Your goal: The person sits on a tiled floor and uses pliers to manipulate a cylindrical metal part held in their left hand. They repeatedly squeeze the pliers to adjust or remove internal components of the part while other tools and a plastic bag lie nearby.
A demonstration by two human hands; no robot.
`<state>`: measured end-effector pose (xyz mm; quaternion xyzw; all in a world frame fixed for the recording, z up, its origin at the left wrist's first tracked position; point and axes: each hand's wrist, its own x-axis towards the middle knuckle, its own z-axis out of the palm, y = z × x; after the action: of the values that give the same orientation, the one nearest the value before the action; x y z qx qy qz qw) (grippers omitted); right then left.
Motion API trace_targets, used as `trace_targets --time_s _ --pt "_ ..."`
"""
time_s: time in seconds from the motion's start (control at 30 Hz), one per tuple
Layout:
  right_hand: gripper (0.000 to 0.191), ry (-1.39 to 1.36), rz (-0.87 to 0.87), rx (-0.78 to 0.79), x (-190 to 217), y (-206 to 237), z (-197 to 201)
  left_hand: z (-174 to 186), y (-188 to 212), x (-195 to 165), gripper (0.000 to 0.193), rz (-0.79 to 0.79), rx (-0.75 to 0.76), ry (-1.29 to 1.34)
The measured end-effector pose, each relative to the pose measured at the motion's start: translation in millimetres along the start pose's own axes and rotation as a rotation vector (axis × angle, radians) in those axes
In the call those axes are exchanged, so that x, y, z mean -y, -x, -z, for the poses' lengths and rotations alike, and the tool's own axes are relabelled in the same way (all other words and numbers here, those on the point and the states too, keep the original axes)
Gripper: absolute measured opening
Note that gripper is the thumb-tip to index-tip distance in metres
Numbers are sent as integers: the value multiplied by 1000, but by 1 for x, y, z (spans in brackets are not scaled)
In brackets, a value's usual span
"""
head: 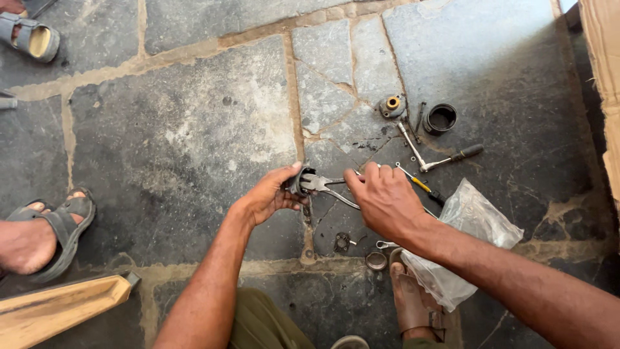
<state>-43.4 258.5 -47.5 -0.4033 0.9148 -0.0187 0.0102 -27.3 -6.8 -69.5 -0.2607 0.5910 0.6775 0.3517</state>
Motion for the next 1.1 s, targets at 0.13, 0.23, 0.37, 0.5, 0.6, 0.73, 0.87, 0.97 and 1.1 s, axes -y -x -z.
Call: trace_targets --time_s 0.13,0.23,0.37,0.5,0.6,0.73,0.87,0.97,1.1 --pt "22 145 56 15 4 0 1 4 -2 0 53 112 -57 -205" --pt "25 167 75 -101 6 2 1 4 -2 0 60 219 -105 -284" --pt "27 162 83 -173 9 3 2 3 1 -1 73 276 -103 -376" --pt "15 21 -23 188 7 -5 5 4 5 -1 89 139 -52 -280" --pt "39 -144 -180 216 -3 -7 11 -1 6 2 82 -6 68 -135" --pt "53 -295 -292 341 -13 -10 18 -12 2 6 91 -43 39 -192" --pt "64 -427 -340 466 -9 -7 20 -14 -6 5 83 -317 42 -113" --pt "66 -492 -349 506 -4 -5 17 -13 -9 7 73 -355 -15 -139" --pt "50 -355 -261 378 2 2 9 -15 -13 10 75 -176 -186 -251"
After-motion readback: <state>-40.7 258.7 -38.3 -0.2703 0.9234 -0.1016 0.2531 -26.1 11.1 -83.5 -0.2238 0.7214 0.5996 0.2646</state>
